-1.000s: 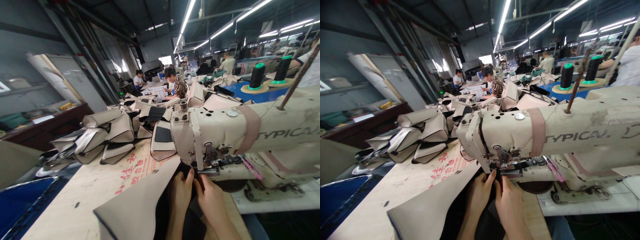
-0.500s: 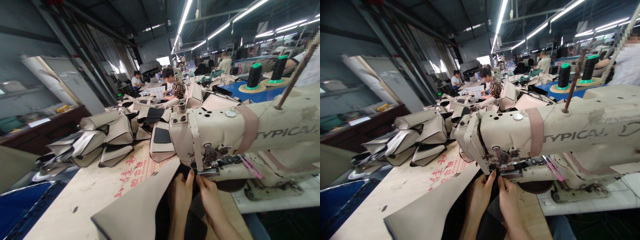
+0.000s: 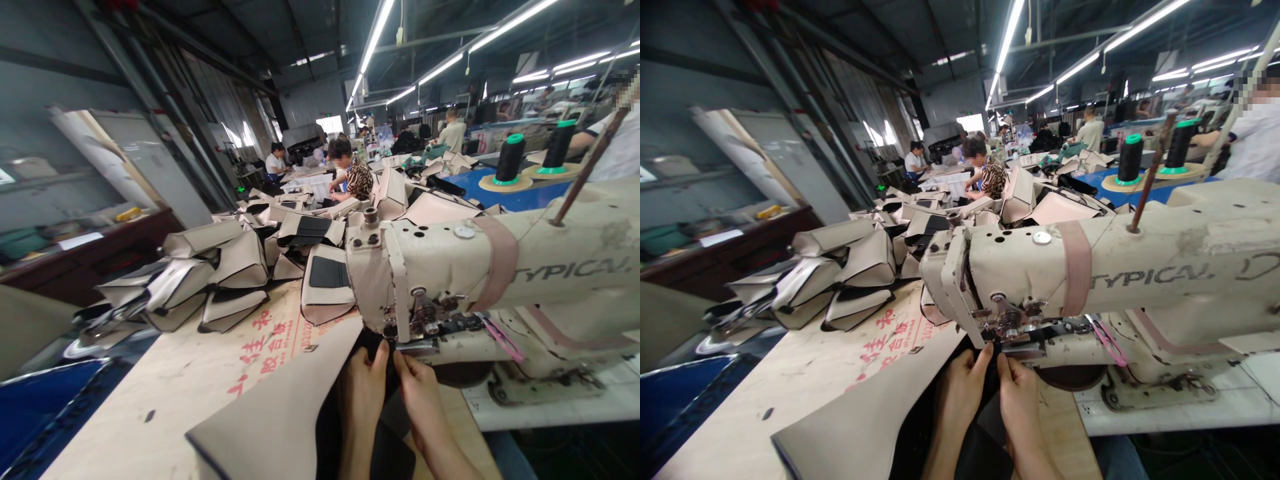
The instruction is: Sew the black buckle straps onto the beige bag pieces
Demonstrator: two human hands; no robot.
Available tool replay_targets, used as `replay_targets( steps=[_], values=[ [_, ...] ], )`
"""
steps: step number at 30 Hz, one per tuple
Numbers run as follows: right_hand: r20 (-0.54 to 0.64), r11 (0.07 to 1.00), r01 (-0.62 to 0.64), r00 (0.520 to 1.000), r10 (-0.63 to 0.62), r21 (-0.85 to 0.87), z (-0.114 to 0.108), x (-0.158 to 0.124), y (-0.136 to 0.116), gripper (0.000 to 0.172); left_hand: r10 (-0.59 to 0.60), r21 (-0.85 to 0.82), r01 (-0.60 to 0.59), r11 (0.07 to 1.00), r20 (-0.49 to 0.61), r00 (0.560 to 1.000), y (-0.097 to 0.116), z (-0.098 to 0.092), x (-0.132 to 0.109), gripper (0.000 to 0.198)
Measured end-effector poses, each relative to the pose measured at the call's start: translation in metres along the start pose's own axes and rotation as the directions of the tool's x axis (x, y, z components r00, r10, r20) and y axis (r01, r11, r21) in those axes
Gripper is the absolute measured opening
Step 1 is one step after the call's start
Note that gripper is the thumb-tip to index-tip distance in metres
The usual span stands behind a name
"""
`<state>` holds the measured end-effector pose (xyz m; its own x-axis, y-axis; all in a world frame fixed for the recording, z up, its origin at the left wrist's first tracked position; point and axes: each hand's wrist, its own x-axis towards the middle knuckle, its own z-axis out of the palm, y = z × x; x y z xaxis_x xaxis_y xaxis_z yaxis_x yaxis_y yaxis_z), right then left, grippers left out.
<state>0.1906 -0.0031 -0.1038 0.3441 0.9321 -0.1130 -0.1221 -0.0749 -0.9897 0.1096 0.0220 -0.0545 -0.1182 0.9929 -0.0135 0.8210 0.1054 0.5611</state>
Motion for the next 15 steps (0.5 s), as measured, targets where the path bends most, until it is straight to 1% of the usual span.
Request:
replay_targets(
  steps=[3, 7, 11, 13, 14, 15],
  values=[
    [-0.012, 1.0, -0.002, 1.0, 0.002, -0.02, -0.001, 0.001, -0.002, 0.041, -0.005, -0.012, 0.005, 1.0, 0.008, 1.0, 0.002, 0.0, 0.002, 0.044],
    [-0.03, 0.998, -0.005, 1.0, 0.003, -0.055, 0.0, 0.003, -0.002, 0.043, 0.006, 0.001, -0.006, 1.0, -0.013, 1.0, -0.001, 0.002, 0.005, 0.044],
    [-0.037, 0.992, 0.023, 0.999, -0.028, -0.121, 0.001, 0.002, -0.006, 0.047, 0.006, -0.009, -0.006, 1.0, -0.023, 1.0, -0.001, 0.003, 0.005, 0.043],
    [-0.026, 0.985, 0.038, 0.999, -0.043, -0.167, -0.011, -0.001, -0.013, 0.048, 0.009, -0.008, -0.009, 1.0, -0.032, 0.999, -0.001, 0.003, 0.005, 0.043],
    [-0.047, 0.975, 0.055, 0.997, -0.066, -0.214, -0.025, -0.003, -0.017, 0.046, 0.011, -0.008, -0.011, 1.0, -0.039, 0.999, -0.001, 0.003, 0.005, 0.043],
    [-0.086, 0.956, 0.092, 0.989, -0.12, -0.279, -0.044, -0.005, -0.022, 0.044, 0.014, -0.009, -0.015, 1.0, -0.046, 0.999, -0.001, 0.003, 0.005, 0.043]
  ],
)
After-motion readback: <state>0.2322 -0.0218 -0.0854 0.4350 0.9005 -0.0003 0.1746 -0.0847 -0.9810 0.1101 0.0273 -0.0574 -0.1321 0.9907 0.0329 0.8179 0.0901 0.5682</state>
